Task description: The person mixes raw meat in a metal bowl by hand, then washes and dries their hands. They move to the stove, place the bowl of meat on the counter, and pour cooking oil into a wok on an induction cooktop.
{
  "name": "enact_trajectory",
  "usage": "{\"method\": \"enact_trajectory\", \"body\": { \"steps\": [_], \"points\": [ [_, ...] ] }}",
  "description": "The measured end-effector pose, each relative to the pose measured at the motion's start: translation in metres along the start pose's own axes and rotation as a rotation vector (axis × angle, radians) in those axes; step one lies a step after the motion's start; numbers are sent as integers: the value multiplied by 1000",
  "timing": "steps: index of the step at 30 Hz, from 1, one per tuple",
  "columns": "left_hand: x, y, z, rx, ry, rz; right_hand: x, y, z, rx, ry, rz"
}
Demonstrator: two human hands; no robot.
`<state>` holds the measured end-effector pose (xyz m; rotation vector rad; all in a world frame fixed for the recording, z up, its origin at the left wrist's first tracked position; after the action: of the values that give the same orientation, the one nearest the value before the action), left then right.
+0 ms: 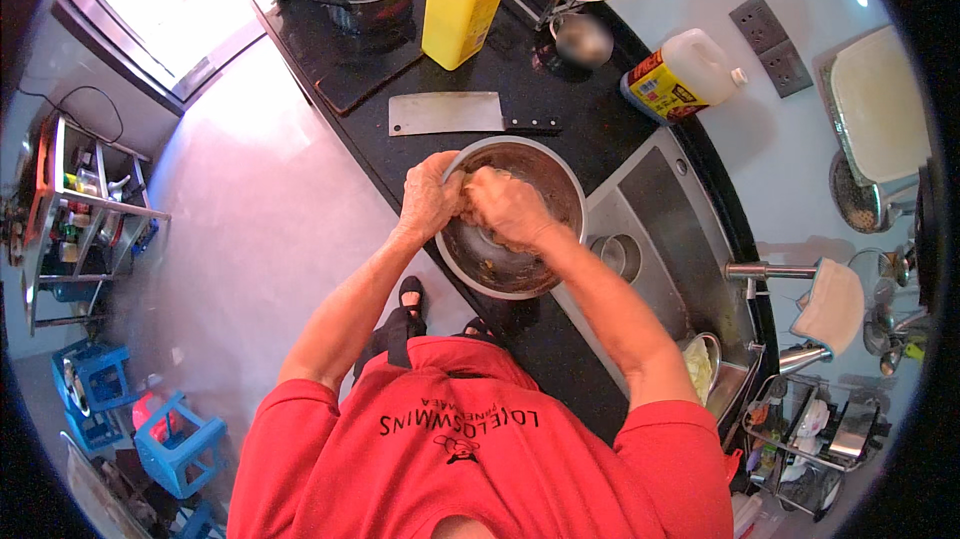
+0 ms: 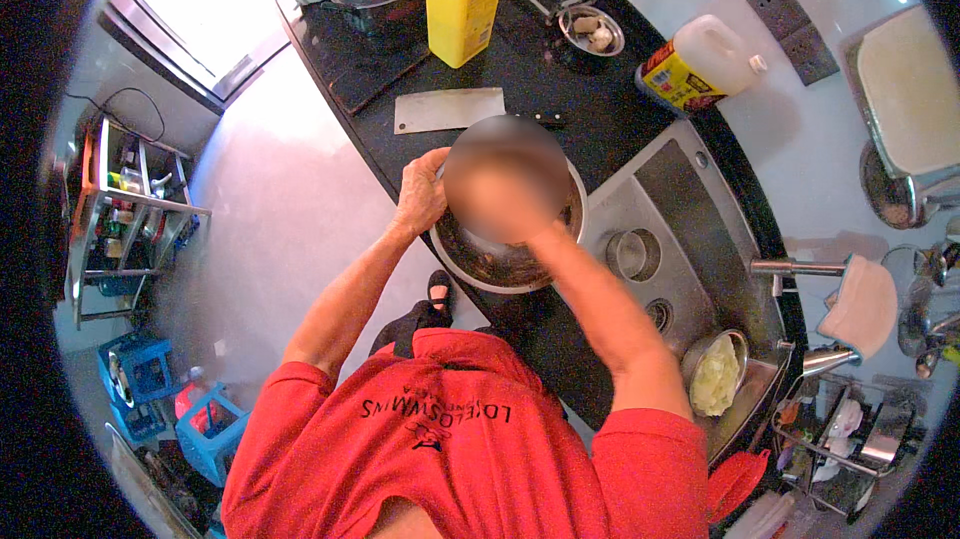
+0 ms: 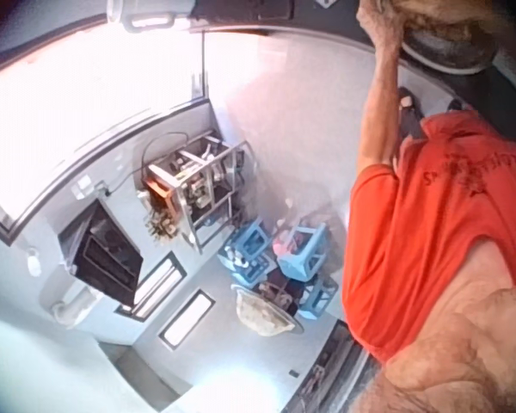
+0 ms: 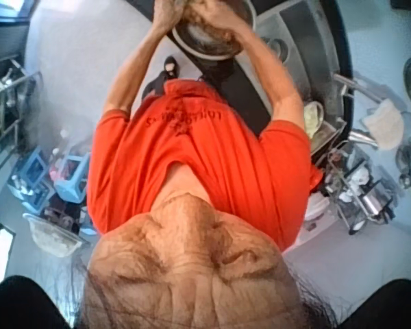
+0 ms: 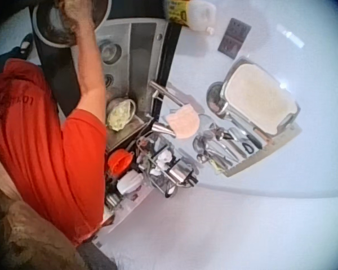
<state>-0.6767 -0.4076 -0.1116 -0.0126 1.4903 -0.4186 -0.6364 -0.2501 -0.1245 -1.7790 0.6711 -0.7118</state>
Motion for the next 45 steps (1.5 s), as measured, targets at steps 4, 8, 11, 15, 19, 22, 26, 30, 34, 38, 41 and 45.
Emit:
{"method": "enact_trajectory", "body": {
  "steps": [4, 8, 11, 15, 19, 22, 26, 30, 34, 38, 41, 45],
  "points": [
    [4, -2, -3, -64, 31, -81, 22, -98, -4, 255, 610, -723],
    [-1, -1, -3, -66, -12, -78, 31, -95, 8, 157, 427, -83],
    [-4, 1, -1, -100, -27, -109, 48, -66, 22, 198, 736, -283],
    [-1, 0, 1, -102, -3, -95, 77, -40, 29, -226, 962, -788],
    [0, -2, 0, -79, 6, -60, 90, -65, 3, -256, 595, -440],
    [-2, -2, 0, -40, 7, -50, 79, -61, -15, -140, 376, -132],
    [-4, 0, 1, -42, 64, -96, 45, -30, -14, -20, 458, -14],
    [-1, 0, -5, -81, 89, -100, 32, -43, -15, -72, 704, -441],
    [-5, -2, -7, -46, 53, -94, 32, -77, 1, -74, 710, -230],
    [-3, 6, -11, 26, 29, -39, 28, -56, -19, 55, 831, -135],
    [-11, 4, -10, 54, 14, -59, 31, -47, -16, 0, 709, -316],
    [-2, -1, -13, 24, 35, -95, 76, -83, -4, 8, 350, -78]
  ]
}}
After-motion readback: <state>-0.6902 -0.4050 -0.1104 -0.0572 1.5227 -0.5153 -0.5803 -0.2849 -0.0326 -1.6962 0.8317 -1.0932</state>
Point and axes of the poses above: each hand's wrist, its own z-axis away from the middle knuckle, its own y-axis out of the palm, x = y × z, the point moved 2 cm from there along -z, towards the middle knuckle, and after that the axes turned 7 degrees about -y, right-handed, at the moved point
